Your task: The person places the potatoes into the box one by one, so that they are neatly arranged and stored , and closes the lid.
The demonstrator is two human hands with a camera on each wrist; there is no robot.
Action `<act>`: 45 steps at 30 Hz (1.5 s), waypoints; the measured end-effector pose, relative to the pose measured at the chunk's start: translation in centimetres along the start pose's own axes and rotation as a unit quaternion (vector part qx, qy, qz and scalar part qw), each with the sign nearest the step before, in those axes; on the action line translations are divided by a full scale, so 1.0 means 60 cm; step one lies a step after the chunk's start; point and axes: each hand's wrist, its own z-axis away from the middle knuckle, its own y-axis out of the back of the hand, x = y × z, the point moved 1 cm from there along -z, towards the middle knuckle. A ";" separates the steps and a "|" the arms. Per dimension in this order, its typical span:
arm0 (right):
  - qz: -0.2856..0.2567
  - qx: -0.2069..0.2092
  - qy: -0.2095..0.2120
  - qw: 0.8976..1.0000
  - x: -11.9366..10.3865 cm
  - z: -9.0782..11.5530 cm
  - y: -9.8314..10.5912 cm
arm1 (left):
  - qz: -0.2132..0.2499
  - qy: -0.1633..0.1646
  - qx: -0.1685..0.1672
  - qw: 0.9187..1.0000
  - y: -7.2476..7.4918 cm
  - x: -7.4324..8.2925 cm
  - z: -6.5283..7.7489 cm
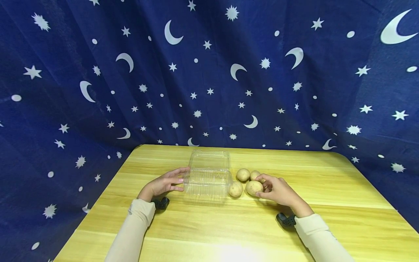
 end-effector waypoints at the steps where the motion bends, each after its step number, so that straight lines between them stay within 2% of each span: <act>1: -0.002 0.000 -0.002 1.000 0.001 0.000 0.000 | 0.001 -0.001 -0.001 1.000 0.001 -0.001 0.001; 8: -0.025 -0.001 -0.006 1.000 0.006 0.000 0.000 | 0.015 0.001 -0.003 1.000 0.000 -0.001 0.006; 18: -0.108 0.002 -0.034 0.994 0.006 0.003 0.004 | 0.010 -0.017 -0.020 1.000 0.002 -0.004 0.004; 22: -0.187 -0.011 -0.066 0.980 0.009 0.003 0.004 | -0.005 -0.017 -0.021 1.000 0.003 -0.004 0.004; 25: -0.246 -0.018 -0.089 0.965 0.012 0.003 0.004 | -0.017 -0.017 -0.019 1.000 0.002 -0.004 0.004; 30: -0.305 -0.034 -0.093 0.947 0.013 0.002 0.006 | -0.025 -0.016 -0.017 0.999 -0.001 0.000 0.005; 39: -0.341 -0.049 -0.109 0.932 0.007 -0.001 0.006 | -0.031 -0.019 -0.014 0.999 -0.003 -0.001 0.003; 45: -0.348 -0.044 -0.103 0.931 0.001 -0.003 0.001 | -0.033 -0.018 -0.013 0.999 -0.003 -0.004 0.001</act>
